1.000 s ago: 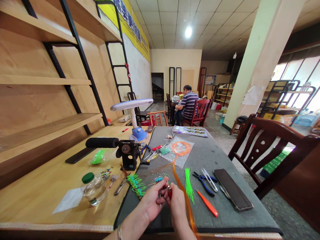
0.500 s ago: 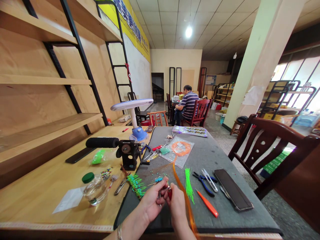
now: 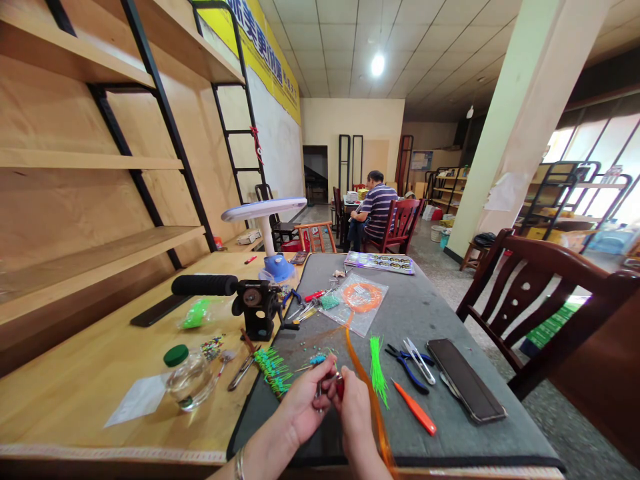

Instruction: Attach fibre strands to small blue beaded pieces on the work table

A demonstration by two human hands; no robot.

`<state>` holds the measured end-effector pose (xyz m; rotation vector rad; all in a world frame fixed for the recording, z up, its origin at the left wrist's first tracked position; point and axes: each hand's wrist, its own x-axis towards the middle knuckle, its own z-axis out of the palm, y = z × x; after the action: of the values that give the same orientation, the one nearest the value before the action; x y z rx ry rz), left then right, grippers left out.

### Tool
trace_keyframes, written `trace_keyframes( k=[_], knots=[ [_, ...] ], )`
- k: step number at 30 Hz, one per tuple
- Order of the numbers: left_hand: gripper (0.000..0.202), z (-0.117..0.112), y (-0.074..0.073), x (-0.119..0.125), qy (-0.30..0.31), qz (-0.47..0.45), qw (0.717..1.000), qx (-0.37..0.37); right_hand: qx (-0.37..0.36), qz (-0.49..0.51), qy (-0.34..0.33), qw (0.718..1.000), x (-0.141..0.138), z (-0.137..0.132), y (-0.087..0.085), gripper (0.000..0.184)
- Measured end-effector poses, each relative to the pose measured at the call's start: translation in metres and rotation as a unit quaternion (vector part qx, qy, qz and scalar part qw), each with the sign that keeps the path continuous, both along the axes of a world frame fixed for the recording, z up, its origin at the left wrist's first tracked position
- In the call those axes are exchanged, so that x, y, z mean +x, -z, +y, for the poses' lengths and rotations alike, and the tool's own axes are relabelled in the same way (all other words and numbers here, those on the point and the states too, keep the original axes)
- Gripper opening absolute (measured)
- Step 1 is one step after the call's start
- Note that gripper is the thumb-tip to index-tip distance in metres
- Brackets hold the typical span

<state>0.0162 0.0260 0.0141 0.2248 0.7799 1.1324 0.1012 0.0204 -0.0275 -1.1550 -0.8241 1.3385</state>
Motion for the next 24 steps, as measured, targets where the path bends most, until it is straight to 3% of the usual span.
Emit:
trace_keyframes(
  k=[24],
  knots=[
    [0.022, -0.0026, 0.0009, -0.0003, 0.0, 0.003, 1.0, -0.001, -0.004, 0.008, 0.005, 1.0, -0.0005, -0.0008, -0.003, 0.035]
  ],
)
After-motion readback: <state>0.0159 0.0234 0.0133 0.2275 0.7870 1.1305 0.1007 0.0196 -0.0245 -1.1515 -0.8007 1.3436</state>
